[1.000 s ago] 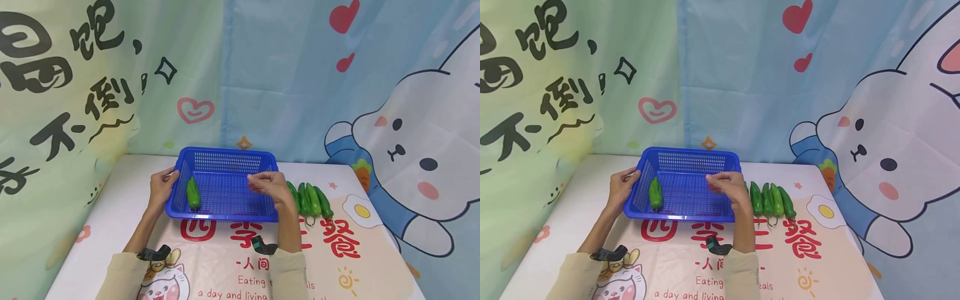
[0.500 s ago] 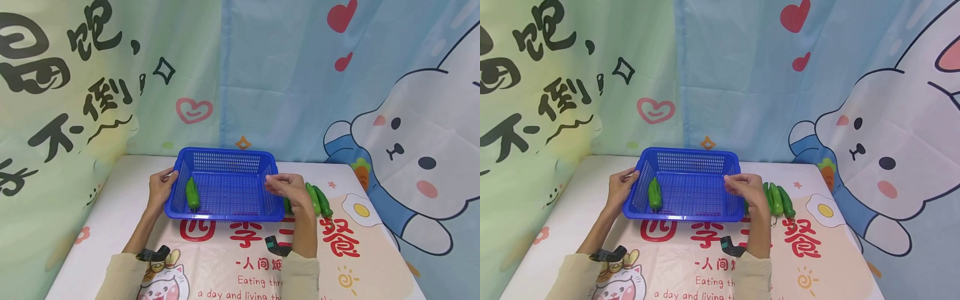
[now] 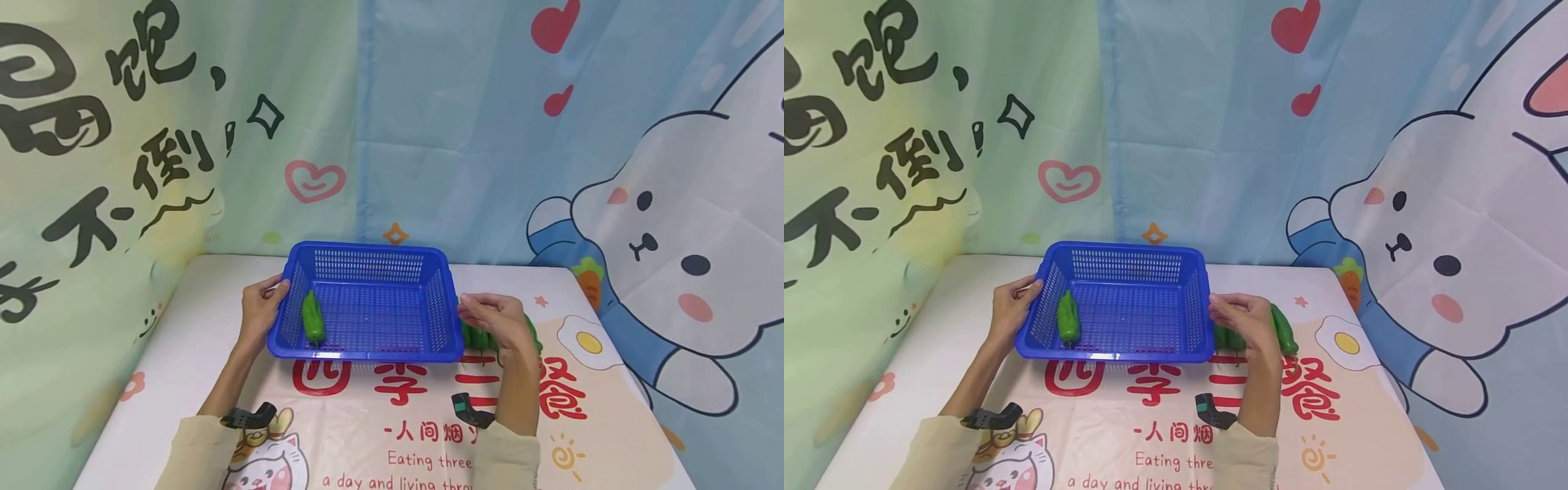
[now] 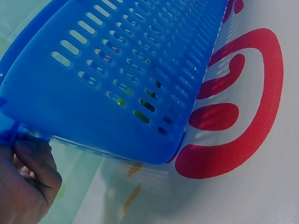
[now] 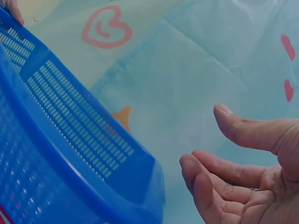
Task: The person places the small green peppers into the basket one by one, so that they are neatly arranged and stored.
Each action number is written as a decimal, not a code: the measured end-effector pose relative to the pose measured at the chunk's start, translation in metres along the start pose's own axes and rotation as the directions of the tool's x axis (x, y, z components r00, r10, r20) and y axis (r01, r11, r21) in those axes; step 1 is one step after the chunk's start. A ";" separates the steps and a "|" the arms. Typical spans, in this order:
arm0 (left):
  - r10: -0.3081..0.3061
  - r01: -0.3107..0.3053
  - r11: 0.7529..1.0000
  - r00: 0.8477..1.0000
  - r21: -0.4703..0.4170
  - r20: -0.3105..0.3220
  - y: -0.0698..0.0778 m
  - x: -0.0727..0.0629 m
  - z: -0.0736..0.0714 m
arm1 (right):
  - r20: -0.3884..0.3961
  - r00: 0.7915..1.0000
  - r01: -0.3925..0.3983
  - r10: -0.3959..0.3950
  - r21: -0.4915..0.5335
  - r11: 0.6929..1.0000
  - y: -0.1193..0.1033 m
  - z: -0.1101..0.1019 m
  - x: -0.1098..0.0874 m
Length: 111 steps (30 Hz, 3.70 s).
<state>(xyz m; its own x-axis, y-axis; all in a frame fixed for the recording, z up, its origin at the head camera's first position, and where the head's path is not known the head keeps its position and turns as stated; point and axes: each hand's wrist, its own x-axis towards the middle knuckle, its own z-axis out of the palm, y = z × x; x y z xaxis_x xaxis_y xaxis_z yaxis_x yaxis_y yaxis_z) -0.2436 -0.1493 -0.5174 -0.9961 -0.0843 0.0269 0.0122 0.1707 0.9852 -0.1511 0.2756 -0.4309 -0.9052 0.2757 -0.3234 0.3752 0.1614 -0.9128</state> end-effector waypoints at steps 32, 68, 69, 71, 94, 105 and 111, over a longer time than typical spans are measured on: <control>0.033 -0.033 0.999 0.999 0.016 -0.009 -0.002 0.000 0.001 | -0.157 0.977 -0.136 0.144 0.059 0.989 0.082 -0.082 -0.003; 0.047 -0.047 0.998 0.999 0.045 -0.014 -0.003 0.001 0.001 | -0.205 0.951 -0.249 0.232 -0.064 0.966 0.111 -0.143 0.053; 0.047 -0.046 0.998 0.999 0.045 -0.014 -0.003 0.001 0.001 | -0.194 0.953 -0.251 0.232 -0.076 0.965 0.112 -0.142 0.055; 0.044 -0.043 0.998 0.999 0.048 -0.017 -0.003 0.001 0.001 | -0.177 0.955 -0.258 0.237 -0.108 0.960 0.113 -0.139 0.059; 0.044 -0.044 0.999 0.999 0.018 -0.003 -0.002 0.000 0.000 | -0.255 0.962 -0.164 0.097 -0.253 0.953 0.112 -0.104 0.063; 0.048 -0.048 0.999 0.999 0.009 -0.013 -0.004 0.001 0.001 | -0.302 0.950 -0.162 0.079 -0.261 0.952 0.110 -0.098 0.063; 0.034 -0.034 0.999 0.999 0.001 -0.001 -0.003 0.001 0.000 | -0.315 0.947 -0.147 0.061 -0.259 0.955 0.106 -0.093 0.061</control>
<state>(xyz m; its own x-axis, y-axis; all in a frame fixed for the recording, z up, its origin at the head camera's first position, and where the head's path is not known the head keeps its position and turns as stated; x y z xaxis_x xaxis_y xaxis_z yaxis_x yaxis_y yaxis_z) -0.2448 -0.1499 -0.5205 -0.9950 -0.0799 0.0602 0.0455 0.1748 0.9835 -0.1483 0.3980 -0.5244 -0.7718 0.5694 -0.2831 0.5432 0.3589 -0.7591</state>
